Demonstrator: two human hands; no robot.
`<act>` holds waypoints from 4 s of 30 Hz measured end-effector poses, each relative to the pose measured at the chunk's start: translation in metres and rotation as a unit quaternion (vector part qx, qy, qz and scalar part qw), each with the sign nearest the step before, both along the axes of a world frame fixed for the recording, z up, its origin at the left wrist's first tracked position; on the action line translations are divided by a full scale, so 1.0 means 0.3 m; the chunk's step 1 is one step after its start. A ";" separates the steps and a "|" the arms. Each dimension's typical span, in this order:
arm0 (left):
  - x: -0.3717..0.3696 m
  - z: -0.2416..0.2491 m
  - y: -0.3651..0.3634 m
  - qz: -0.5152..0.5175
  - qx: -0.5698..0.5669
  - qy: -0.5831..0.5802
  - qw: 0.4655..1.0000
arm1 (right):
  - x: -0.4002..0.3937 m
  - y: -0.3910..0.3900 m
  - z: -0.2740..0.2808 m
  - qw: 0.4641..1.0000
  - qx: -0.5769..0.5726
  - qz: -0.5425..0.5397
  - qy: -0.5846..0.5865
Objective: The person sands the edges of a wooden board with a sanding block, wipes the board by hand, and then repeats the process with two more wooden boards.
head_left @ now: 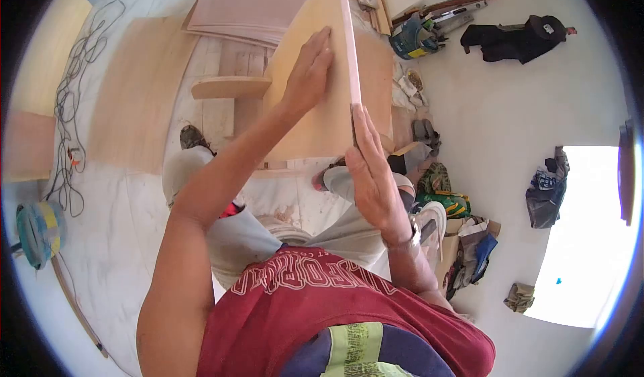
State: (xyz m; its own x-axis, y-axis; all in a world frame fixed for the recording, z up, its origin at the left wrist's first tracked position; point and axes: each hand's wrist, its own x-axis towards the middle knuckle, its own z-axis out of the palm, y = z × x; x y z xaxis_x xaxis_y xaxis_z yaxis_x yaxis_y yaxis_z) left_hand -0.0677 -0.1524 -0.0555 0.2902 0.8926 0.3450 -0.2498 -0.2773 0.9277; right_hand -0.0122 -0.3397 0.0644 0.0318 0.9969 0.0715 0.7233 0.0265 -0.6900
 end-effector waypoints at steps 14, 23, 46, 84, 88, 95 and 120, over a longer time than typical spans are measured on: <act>-0.036 -0.027 0.015 -0.009 0.010 -0.017 1.000 | 0.212 0.925 -0.188 0.965 0.180 -0.120 -0.151; -0.090 0.141 -0.163 0.032 -0.122 -0.018 0.992 | 0.038 -0.398 0.000 0.982 -0.035 -0.057 0.179; 0.148 0.278 0.902 -0.033 0.247 0.640 0.727 | 0.653 0.065 -0.545 0.640 0.021 -0.208 0.739; -0.180 -0.334 -0.951 -0.286 -0.429 -0.188 0.836 | 0.055 -0.504 -0.546 0.911 -0.044 -0.181 0.367; -0.181 -0.376 -0.955 -0.213 -0.409 -0.120 0.879 | 0.053 -0.508 -0.563 0.885 -0.129 -0.178 0.411; -0.221 -0.348 -0.903 -0.259 -0.454 -0.113 0.845 | 0.148 -0.466 -0.494 0.823 -0.181 -0.184 0.506; 0.235 0.169 0.108 -0.066 -0.223 0.266 0.936 | 0.233 -0.112 -1.211 0.960 -0.227 -0.165 0.016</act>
State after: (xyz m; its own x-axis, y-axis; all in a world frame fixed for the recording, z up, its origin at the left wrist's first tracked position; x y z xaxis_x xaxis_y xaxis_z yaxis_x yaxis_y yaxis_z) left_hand 0.0027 -0.1200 -0.0048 0.4323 0.8578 -0.2781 0.2748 0.1684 0.9466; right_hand 0.0578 -0.3731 -0.2989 0.3469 0.8601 -0.3740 0.6190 -0.5095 -0.5977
